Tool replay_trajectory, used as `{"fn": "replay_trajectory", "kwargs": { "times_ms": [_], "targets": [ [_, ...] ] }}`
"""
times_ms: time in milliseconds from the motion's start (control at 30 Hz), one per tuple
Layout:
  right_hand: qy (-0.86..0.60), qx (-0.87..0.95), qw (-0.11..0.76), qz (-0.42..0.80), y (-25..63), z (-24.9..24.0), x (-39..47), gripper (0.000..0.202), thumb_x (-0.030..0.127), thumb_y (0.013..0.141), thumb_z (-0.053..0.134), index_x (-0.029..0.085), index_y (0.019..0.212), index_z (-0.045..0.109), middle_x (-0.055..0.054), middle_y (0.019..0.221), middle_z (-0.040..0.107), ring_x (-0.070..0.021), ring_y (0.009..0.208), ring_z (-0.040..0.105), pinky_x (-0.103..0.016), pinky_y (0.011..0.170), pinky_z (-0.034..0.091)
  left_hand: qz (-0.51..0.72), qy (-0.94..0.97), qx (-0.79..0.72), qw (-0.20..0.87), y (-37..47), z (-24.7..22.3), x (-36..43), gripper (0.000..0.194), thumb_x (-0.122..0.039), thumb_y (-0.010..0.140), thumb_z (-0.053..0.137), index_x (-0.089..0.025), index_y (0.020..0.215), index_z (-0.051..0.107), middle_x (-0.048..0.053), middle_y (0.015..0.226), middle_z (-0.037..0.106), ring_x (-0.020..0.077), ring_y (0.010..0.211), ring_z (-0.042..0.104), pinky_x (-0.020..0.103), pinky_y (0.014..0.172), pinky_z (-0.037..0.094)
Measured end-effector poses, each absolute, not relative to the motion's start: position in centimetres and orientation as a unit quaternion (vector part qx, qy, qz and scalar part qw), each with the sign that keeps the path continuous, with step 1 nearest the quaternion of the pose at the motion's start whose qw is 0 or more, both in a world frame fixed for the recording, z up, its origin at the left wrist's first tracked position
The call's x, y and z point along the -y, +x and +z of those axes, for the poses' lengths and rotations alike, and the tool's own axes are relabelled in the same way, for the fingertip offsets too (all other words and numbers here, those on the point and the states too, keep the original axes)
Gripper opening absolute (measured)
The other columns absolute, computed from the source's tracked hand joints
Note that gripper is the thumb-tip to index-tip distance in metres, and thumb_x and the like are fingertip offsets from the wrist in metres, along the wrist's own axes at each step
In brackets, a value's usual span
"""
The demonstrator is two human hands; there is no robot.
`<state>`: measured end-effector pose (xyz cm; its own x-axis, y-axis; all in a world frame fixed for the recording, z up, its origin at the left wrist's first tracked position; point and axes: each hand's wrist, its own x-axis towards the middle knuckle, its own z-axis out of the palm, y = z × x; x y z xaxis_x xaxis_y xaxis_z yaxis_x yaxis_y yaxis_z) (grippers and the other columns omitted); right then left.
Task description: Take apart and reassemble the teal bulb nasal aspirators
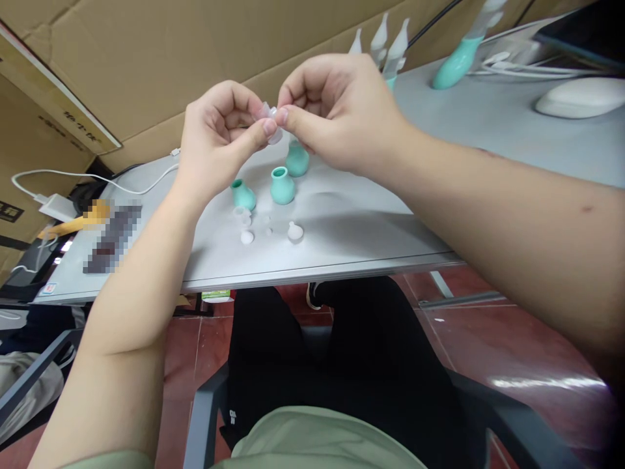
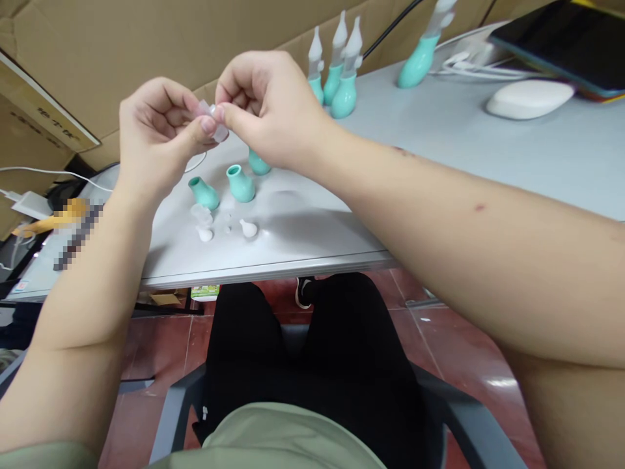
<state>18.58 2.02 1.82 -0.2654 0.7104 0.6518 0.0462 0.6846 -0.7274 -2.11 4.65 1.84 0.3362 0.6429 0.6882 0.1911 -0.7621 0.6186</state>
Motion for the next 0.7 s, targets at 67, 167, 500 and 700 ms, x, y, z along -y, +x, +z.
{"fn": "replay_trajectory", "kwargs": {
  "times_ms": [67,167,500,700],
  "targets": [
    [-0.246,0.749,0.532,0.308,18.8,1.8,-2.1,0.035,0.041,0.092,0.089,0.020,0.085,0.061,-0.002,0.077,0.059,-0.0147,0.075,0.057,-0.028,0.074,0.049,0.504,0.796,-0.255,0.218,-2.3,1.8,-4.8,0.068,-0.085,0.074,0.094,-0.028,0.086,0.060,0.003,0.088,0.077,0.0219,0.078,0.074,0.040,0.071,0.062],
    [-0.235,0.764,0.516,0.309,19.2,1.9,-2.4,0.029,0.033,0.096,0.084,0.021,0.087,0.060,-0.001,0.075,0.056,-0.0145,0.072,0.052,-0.028,0.069,0.043,0.506,0.796,-0.254,0.214,-2.4,1.8,-4.6,0.061,-0.081,0.077,0.094,-0.030,0.085,0.062,0.002,0.089,0.077,0.0244,0.079,0.077,0.041,0.070,0.061],
    [-0.229,0.779,0.461,0.358,20.0,2.8,-2.5,0.022,0.025,0.101,0.078,0.022,0.089,0.060,0.003,0.072,0.056,-0.0096,0.063,0.050,-0.025,0.058,0.036,0.486,0.802,-0.251,0.241,-2.6,2.0,-4.3,0.063,-0.082,0.075,0.095,-0.030,0.092,0.063,0.004,0.091,0.077,0.0271,0.085,0.079,0.045,0.074,0.066],
    [-0.277,0.785,0.413,0.370,20.1,3.4,-1.9,0.025,0.009,0.111,0.057,0.022,0.090,0.056,0.004,0.073,0.055,-0.0079,0.064,0.052,-0.018,0.058,0.040,0.461,0.819,-0.241,0.242,-2.9,2.4,-3.2,0.045,-0.065,0.092,0.091,-0.028,0.100,0.067,0.003,0.100,0.082,0.0216,0.092,0.082,0.041,0.082,0.074]
  ]
}}
